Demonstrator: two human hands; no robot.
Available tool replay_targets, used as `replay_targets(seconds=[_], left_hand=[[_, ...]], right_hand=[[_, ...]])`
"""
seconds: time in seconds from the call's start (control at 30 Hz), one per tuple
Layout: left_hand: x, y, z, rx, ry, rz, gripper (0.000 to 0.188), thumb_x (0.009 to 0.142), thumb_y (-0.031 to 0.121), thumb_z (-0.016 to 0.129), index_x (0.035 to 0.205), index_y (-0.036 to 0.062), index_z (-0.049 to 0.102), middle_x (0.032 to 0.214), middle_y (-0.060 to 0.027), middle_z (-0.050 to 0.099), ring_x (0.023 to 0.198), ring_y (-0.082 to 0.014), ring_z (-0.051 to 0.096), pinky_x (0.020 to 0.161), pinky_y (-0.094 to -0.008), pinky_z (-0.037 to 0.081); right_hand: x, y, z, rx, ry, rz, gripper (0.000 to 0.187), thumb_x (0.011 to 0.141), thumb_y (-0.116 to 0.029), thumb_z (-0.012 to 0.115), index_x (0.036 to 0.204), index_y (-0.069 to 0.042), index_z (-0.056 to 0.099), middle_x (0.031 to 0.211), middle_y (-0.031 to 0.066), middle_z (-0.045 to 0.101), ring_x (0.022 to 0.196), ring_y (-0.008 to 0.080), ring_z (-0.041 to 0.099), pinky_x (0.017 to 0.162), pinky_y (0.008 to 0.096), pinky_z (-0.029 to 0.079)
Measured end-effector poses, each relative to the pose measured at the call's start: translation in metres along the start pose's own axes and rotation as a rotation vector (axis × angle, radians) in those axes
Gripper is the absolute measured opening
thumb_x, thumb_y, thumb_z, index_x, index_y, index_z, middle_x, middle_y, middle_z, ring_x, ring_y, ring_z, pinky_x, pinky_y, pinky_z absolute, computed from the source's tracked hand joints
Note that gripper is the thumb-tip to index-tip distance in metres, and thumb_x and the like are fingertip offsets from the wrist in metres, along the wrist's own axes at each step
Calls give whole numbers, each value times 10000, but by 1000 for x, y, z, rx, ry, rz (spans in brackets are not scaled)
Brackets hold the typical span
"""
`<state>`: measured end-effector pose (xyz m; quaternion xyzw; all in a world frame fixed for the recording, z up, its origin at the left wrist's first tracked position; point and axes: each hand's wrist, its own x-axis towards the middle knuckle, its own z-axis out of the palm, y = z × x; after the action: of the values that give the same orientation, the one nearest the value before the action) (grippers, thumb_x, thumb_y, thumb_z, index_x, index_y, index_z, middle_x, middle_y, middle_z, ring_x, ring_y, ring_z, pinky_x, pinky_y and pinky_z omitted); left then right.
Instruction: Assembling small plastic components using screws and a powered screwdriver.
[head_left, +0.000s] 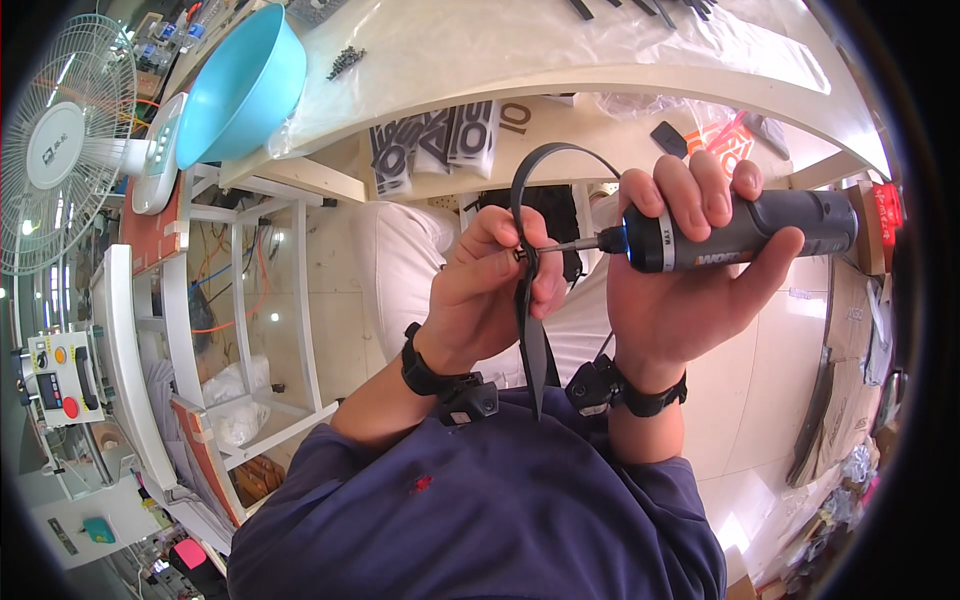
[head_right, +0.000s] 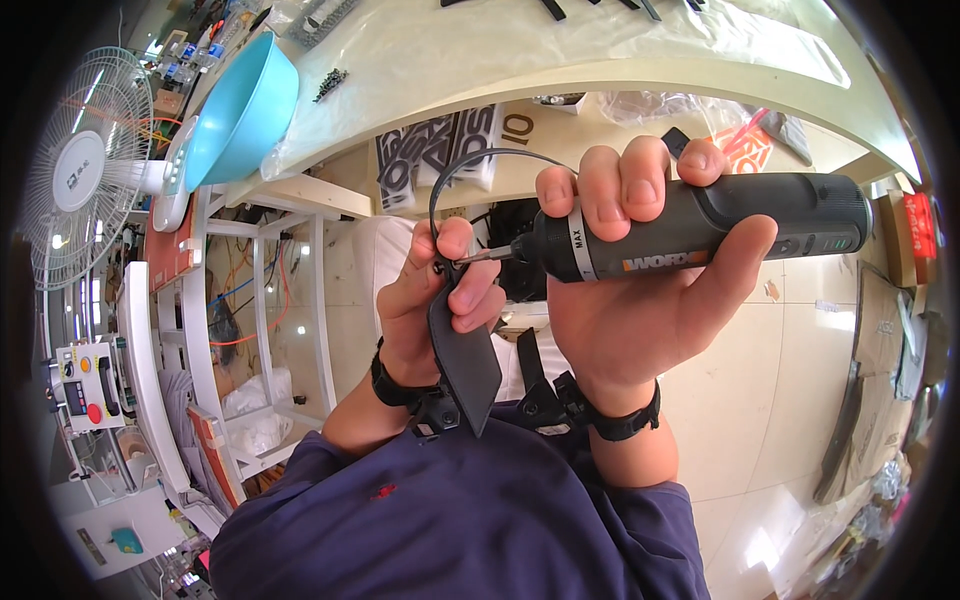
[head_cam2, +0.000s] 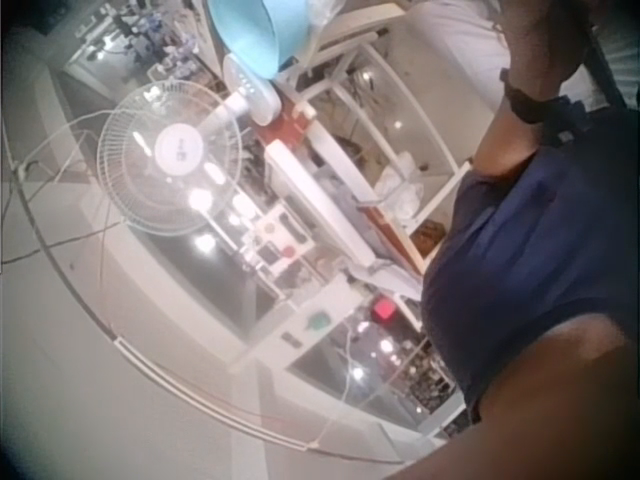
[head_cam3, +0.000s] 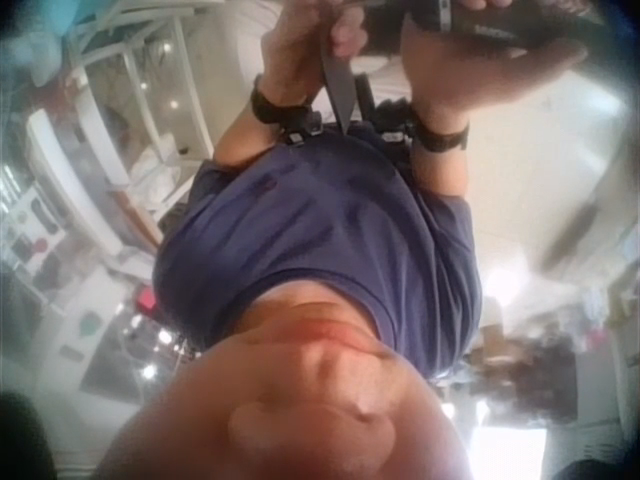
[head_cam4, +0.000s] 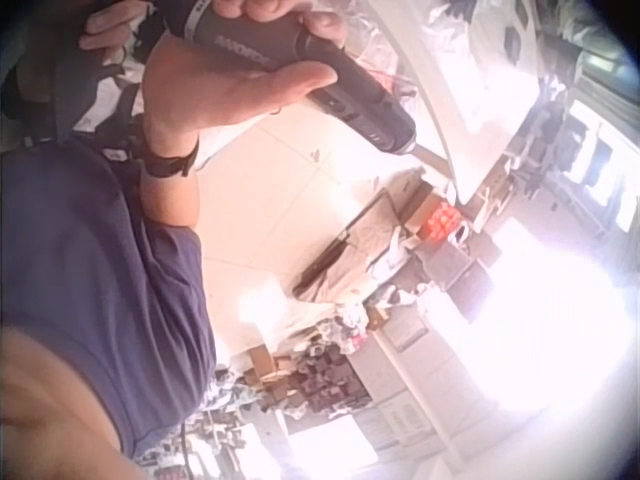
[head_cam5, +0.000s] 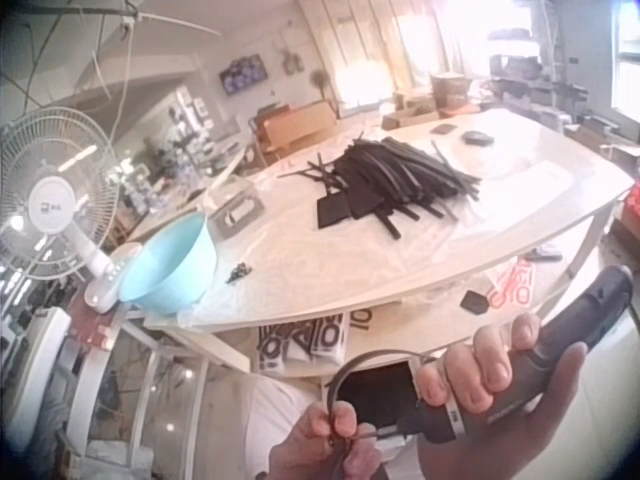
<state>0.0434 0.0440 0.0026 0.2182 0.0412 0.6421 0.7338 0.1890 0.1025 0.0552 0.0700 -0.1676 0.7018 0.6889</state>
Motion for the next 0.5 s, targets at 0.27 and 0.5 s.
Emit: replay_targets(seconds=[0.27, 0.5], left_hand=[[3, 1, -3, 18, 7, -1, 171, 968, 64, 579, 1118, 140, 613, 1184, -69, 611, 825, -238, 615, 669, -360, 480], [14, 2, -2, 34, 35, 0, 142, 964, 75, 589, 1096, 126, 605, 1161, -85, 605, 822, -247, 618, 661, -375, 489]], right_hand=[[3, 2, -5, 1, 20, 8, 362, 933, -434, 661, 1067, -143, 492, 874, -24, 470, 780, 89, 475, 815, 317, 367], [15, -1, -6, -44, 15, -36, 436, 916, -502, 661, 1097, -142, 495, 869, -33, 457, 764, 88, 464, 783, 313, 362]])
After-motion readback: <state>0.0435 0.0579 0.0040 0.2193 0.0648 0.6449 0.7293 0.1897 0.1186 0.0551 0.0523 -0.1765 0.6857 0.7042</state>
